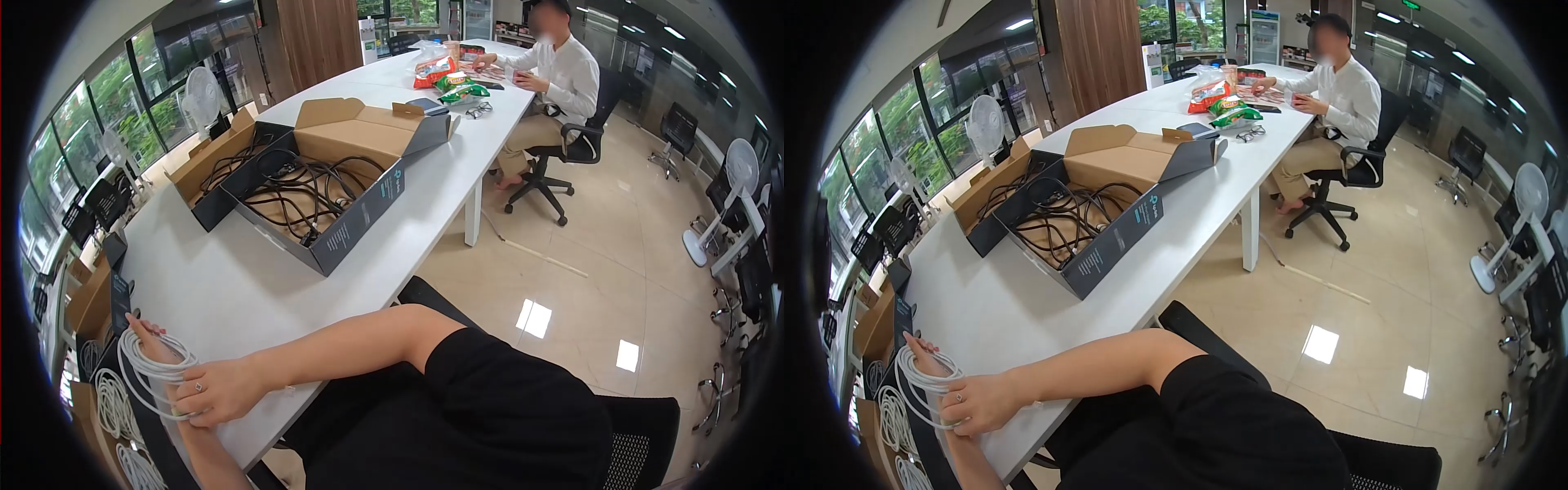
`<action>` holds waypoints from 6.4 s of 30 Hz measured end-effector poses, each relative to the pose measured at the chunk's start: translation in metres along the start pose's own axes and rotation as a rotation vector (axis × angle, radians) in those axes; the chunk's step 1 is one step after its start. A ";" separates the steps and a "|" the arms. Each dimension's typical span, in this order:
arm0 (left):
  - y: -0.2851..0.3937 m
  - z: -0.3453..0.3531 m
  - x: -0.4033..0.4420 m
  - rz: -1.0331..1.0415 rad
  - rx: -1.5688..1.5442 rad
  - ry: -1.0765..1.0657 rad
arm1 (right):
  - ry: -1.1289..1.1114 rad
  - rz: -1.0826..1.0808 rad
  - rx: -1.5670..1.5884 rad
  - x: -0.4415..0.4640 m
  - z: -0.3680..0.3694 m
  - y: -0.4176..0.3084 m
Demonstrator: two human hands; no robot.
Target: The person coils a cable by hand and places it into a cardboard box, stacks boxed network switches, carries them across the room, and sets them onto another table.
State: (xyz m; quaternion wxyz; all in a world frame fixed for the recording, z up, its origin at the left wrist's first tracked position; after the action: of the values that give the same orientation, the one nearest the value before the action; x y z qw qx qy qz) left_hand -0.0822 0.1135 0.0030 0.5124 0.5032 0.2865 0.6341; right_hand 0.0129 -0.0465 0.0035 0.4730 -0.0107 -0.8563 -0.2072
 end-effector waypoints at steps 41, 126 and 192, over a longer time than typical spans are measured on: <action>-0.017 0.010 -0.010 -0.323 -0.562 0.126 | -0.935 0.684 1.260 -0.012 -0.005 -0.003; 0.013 0.067 -0.052 0.490 1.317 -0.419 | -0.027 0.821 -0.264 -0.040 -0.057 0.085; 0.007 0.117 -0.108 -0.508 -0.198 -0.760 | 0.126 0.691 -0.593 -0.072 -0.076 0.110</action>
State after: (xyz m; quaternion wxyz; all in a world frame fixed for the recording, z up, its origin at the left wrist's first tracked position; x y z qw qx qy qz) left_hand 0.0209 -0.0074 0.0108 0.7655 0.5625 0.1310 0.2836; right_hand 0.1378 0.0390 0.0184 0.5418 -0.4179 -0.6760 -0.2736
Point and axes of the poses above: each hand's wrist, its own x-axis towards the middle knuckle, its own z-axis out of the palm, y = z × x, the point moved 3 cm from there along x, towards the middle knuckle, and after that the axes turned 2 degrees about -z, right-handed, at the moved point
